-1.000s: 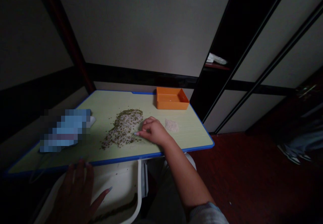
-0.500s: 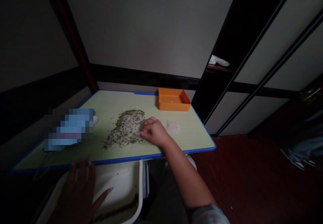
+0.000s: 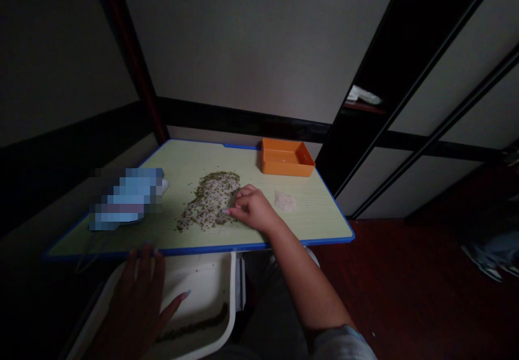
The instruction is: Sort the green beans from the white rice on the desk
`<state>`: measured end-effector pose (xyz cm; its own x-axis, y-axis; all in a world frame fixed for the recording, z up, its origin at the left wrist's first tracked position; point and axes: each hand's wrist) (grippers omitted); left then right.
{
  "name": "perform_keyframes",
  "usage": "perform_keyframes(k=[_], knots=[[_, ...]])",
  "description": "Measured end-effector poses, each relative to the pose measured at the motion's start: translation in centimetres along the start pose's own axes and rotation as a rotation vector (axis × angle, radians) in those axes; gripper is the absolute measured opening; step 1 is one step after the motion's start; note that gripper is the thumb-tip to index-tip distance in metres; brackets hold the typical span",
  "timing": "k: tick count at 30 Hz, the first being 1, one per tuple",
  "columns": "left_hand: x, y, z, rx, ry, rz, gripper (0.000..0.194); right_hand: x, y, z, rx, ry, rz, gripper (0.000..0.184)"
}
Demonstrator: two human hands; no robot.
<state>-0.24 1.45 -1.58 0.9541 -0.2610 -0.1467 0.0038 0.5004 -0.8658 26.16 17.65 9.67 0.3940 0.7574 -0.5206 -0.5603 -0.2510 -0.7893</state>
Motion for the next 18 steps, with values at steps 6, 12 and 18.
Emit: perform_keyframes(k=[6, 12, 18], knots=[[0.06, -0.10, 0.10, 0.004, 0.004, -0.016, 0.087, 0.08, -0.06, -0.25, 0.012, -0.001, 0.017, 0.046], [0.19, -0.14, -0.09, -0.006, -0.022, -0.002, 0.085, -0.12, -0.05, -0.23, -0.011, 0.014, 0.041, 0.049], [0.12, 0.18, -0.43, -0.047, -0.037, -0.015, 0.088, -0.32, -0.09, -0.14, -0.013, 0.014, 0.033, 0.048]])
Point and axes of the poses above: each hand's wrist, its own z-axis towards the middle knuckle, its own y-axis out of the palm, x = y × z, and after that the axes turned 14 degrees about -x, right-handed
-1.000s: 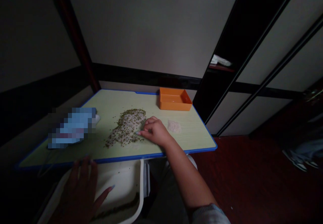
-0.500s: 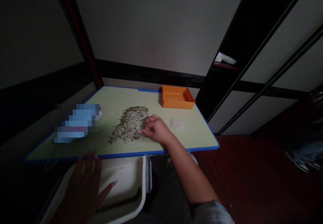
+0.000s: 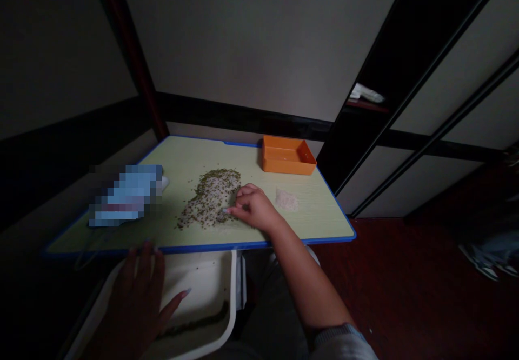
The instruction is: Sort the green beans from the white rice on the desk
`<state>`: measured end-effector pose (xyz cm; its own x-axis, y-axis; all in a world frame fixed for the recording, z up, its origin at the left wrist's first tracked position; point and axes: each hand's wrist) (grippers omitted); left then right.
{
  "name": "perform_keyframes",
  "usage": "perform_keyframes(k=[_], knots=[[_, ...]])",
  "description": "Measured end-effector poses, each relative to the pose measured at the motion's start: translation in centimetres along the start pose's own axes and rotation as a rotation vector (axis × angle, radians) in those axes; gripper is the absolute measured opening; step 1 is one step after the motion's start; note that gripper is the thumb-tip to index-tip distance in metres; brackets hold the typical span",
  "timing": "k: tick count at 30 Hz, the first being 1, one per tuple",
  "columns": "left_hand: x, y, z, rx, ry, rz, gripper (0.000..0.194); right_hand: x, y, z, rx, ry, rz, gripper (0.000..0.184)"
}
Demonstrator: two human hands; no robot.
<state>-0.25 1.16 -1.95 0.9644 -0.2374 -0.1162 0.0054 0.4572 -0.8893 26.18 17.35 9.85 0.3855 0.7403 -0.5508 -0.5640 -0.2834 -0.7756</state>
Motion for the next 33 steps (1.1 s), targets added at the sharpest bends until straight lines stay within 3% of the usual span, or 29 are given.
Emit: perform_keyframes(k=[17, 33], knots=[[0.1, -0.1, 0.1, 0.007, 0.011, -0.007, 0.085, 0.1, 0.4, 0.3, 0.013, -0.100, -0.052, 0.047], [0.2, -0.2, 0.1, 0.007, -0.010, -0.026, 0.084, -0.7, 0.0, 1.1, -0.080, -0.091, -0.132, 0.045]])
Point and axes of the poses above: each hand's wrist, its own z-axis towards the middle knuckle, its own y-axis out of the palm, x = y × z, and after that the axes turned 14 degrees about -x, right-handed
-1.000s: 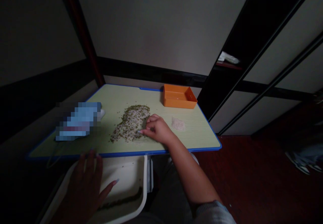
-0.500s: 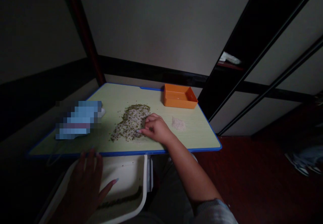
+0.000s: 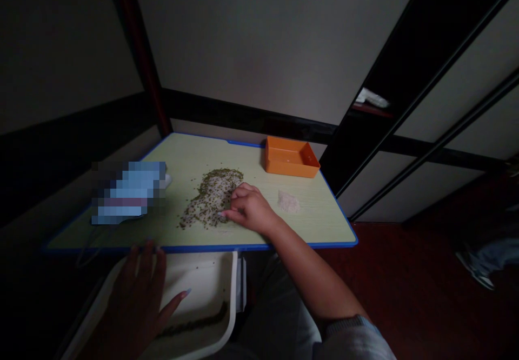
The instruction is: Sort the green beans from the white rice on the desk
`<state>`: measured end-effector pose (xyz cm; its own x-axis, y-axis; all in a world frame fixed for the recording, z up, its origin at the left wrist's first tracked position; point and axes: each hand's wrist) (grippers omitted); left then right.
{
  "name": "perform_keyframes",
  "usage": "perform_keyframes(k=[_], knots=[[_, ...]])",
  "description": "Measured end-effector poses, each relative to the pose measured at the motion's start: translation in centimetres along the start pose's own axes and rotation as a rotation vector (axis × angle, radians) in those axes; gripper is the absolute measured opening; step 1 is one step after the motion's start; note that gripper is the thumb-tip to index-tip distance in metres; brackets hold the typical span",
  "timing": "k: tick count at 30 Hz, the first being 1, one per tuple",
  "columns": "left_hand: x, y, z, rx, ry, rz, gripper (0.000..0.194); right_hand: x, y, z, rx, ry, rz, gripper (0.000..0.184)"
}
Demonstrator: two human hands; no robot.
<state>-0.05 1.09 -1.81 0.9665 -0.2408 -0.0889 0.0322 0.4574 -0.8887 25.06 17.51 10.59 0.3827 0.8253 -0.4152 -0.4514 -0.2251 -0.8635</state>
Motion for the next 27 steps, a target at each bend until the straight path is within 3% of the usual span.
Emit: perform_keyframes(k=[27], knots=[[-0.02, 0.25, -0.06, 0.010, -0.004, -0.015, 0.086, -0.04, 0.52, 0.49, 0.044, -0.051, -0.018, 0.049]])
Point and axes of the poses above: each hand's wrist, its own z-axis towards the middle knuckle, its own y-axis out of the palm, x = y × z, and after that the axes turned 14 degrees about -x, right-handed
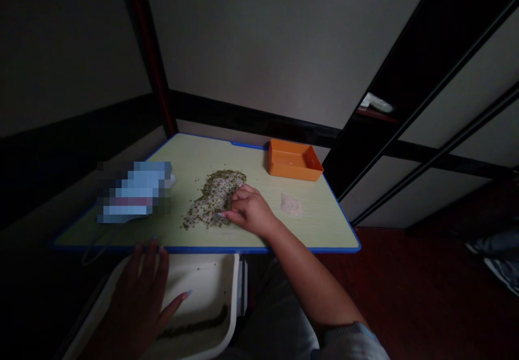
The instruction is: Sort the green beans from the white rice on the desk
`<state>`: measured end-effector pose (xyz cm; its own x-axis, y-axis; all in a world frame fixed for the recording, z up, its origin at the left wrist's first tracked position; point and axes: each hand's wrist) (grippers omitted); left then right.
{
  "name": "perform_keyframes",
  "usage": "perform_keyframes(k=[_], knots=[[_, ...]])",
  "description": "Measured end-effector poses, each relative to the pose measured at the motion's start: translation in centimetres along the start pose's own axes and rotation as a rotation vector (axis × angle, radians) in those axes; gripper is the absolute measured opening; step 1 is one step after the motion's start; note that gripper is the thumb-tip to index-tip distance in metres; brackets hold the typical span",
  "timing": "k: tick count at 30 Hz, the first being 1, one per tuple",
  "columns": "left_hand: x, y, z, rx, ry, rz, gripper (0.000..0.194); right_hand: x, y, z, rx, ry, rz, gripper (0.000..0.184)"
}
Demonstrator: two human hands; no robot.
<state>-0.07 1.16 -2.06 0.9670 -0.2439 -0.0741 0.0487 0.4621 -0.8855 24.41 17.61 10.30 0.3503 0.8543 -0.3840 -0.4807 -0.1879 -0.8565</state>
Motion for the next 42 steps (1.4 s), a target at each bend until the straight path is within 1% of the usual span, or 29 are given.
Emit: perform_keyframes(k=[3, 7, 12, 16, 19, 26, 34, 39, 42], knots=[[0.0, -0.3, 0.1, 0.006, 0.004, 0.012, 0.085, 0.2, 0.0, 0.0, 0.001, 0.039, 0.000, 0.050], [0.0, -0.6, 0.2, 0.000, 0.024, 0.037, 0.084, 0.3, 0.1, 0.0, 0.010, 0.016, 0.010, 0.050], [-0.3, -0.4, 0.1, 0.014, 0.045, 0.051, 0.085, 0.2, -0.2, -0.2, 0.008, 0.035, 0.024, 0.047], [-0.2, -0.2, 0.0, 0.009, 0.020, 0.046, 0.085, 0.2, -0.1, -0.1, -0.011, -0.006, 0.020, 0.047], [-0.1, -0.3, 0.1, 0.004, 0.025, 0.037, 0.084, 0.1, 0.0, 0.0, -0.020, -0.005, 0.012, 0.047], [-0.1, -0.9, 0.2, 0.014, 0.045, 0.043, 0.084, 0.1, 0.0, -0.1, 0.012, -0.035, 0.024, 0.046], [-0.1, -0.7, 0.0, 0.000, 0.032, 0.023, 0.082, 0.0, 0.3, 0.2, -0.023, -0.034, -0.028, 0.047], [0.0, -0.9, 0.2, 0.001, 0.031, 0.029, 0.081, -0.2, 0.5, 0.6, -0.004, -0.069, -0.063, 0.048], [-0.1, -0.8, 0.2, 0.007, 0.038, 0.013, 0.082, -0.3, 0.6, 0.8, -0.028, -0.042, -0.114, 0.047]])
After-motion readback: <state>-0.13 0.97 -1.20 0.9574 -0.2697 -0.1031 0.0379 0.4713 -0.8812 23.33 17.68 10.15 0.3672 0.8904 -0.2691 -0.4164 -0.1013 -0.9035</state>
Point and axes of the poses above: each hand's wrist, its own z-axis towards the middle knuckle, its own y-axis out of the palm, x = y × z, and after that the axes turned 14 degrees about -x, right-handed
